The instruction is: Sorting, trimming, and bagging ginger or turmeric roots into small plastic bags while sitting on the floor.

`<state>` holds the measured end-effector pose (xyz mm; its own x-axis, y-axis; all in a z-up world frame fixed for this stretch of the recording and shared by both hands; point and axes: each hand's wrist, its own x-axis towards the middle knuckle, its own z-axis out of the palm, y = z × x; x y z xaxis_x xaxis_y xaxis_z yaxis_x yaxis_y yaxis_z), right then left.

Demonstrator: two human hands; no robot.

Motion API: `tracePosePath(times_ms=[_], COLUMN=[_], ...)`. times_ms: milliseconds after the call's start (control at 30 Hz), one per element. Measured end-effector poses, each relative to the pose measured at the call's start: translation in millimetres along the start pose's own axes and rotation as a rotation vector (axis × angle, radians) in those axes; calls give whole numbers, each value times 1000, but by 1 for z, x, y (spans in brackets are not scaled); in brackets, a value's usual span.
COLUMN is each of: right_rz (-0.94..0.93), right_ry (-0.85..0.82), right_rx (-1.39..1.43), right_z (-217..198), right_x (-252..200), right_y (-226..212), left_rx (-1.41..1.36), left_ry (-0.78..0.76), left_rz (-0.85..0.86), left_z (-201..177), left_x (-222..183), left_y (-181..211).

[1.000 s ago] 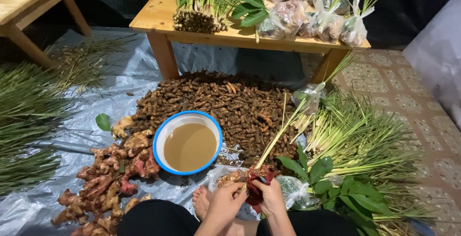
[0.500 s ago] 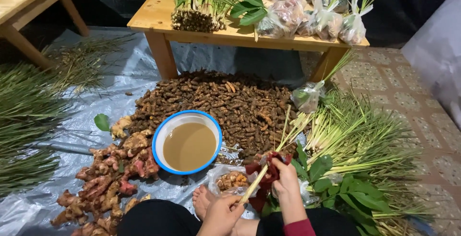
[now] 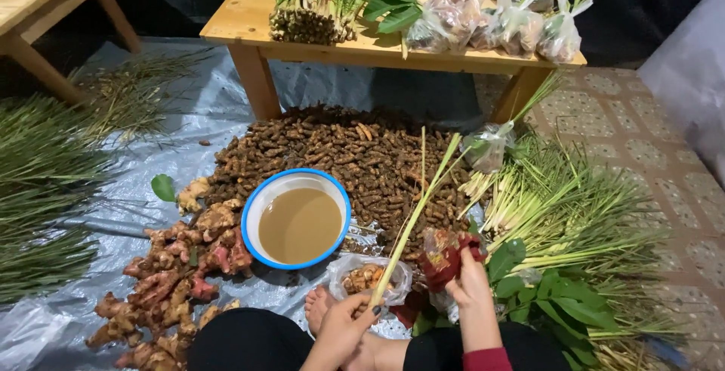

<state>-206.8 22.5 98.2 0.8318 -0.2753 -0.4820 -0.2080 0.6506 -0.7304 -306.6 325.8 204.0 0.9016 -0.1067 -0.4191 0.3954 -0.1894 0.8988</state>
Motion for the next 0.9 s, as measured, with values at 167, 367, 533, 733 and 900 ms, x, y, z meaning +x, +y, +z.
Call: tracePosePath(times_ms=[167,367,533,733,900], right_rz=[90,58,-16,-35,-34], right_ry=[15,-5,-186,-32,-108], right_rx=[-70,-273,-408,-347,-83], right_z=[49,53,83,79,84], right_x=[-70,-95,-131,-116,-110], right_y=[7,43,34,48,46], left_rx=[-155,3,49,281,272], left_ry=[55,170,177,268,265], left_rz=[78,154,228,430,454], left_z=[16,23,26,25,26], left_x=[21,20,12,14,7], left_y=[-4,15,26,16,26])
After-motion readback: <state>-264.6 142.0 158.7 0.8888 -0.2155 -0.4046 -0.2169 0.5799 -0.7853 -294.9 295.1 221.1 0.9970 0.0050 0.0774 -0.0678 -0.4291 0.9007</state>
